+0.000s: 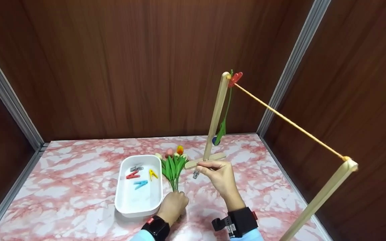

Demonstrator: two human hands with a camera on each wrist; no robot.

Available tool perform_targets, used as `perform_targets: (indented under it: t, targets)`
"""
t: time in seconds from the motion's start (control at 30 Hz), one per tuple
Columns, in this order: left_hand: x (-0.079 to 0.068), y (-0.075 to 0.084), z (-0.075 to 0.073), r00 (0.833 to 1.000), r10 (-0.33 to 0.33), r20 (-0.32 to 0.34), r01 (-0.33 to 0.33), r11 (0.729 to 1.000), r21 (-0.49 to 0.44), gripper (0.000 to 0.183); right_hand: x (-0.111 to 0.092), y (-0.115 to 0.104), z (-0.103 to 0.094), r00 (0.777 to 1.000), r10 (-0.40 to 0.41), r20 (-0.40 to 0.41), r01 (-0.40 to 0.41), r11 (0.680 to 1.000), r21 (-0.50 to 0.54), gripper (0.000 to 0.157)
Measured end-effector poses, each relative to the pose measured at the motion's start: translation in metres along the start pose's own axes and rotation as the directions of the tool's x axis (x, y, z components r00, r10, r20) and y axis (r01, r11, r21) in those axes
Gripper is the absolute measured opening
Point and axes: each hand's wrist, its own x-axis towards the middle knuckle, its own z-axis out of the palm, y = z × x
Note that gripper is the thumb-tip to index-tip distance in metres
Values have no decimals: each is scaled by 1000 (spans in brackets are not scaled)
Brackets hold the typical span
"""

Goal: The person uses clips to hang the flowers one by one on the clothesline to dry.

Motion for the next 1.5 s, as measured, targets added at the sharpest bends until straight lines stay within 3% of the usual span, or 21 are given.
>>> perform_targets:
  t: [0.17, 0.33, 0.4, 0.5, 0.57, 0.63, 0.73, 0.8, 1.07, 1.17, 1.23, 1.27, 1.37, 1.5]
  targets:
    - [1, -9, -6, 995, -8, -95, 2, 998, -57, 11, -1, 1, -1, 1000, 13, 3, -13, 1000, 10, 12]
    - [6, -25, -15, 973, -62, -220, 24, 985, -173, 14, -1, -1, -3, 1000, 24, -8, -24, 999, 21, 14]
    - [9, -31, -19, 962, -106, -253, 40, 966, -255, 15, 0, -1, -4, 1000, 21, -20, -20, 1000, 18, 16]
    - [12, -39, -25, 936, -196, -293, 63, 911, -407, 19, -1, -2, -5, 999, 19, -37, -19, 1000, 22, 18]
    - [14, -44, -29, 907, -273, -319, 78, 856, -511, 21, 0, -3, -5, 999, 19, -48, -18, 1000, 21, 18]
    - [17, -50, -33, 866, -351, -356, 82, 803, -591, 23, 0, -3, -6, 999, 20, -50, -18, 1000, 26, 18]
    - [21, -59, -39, 799, -443, -407, 83, 751, -655, 22, 0, -4, -6, 998, 13, -57, -11, 999, 31, 17]
    - [25, -65, -45, 759, -485, -434, 83, 734, -674, 22, 0, -5, -7, 998, -1, -64, 3, 999, 36, 16]
    - [40, -90, -80, 635, -585, -504, 77, 697, -712, 19, 0, -10, -9, 993, -18, -117, 25, 998, 57, 14]
    - [43, -94, -96, 595, -620, -510, 37, 656, -754, 18, 1, -14, -12, 990, -25, -142, 35, 997, 66, 14]
    - [45, -93, -106, 578, -649, -494, -6, 602, -799, 19, 1, -18, -13, 988, -48, -145, 58, 996, 71, 14]
    - [46, -92, -111, 577, -665, -475, -38, 559, -828, 19, 2, -20, -14, 987, -61, -146, 71, 995, 68, 14]
    - [49, -89, -119, 598, -701, -387, -148, 379, -914, 21, 3, -25, -16, 985, -99, -141, 108, 992, 59, 15]
    - [50, -83, -122, 648, -724, -237, -220, 120, -968, 20, 4, -32, -17, 984, -107, -142, 117, 991, 66, 16]
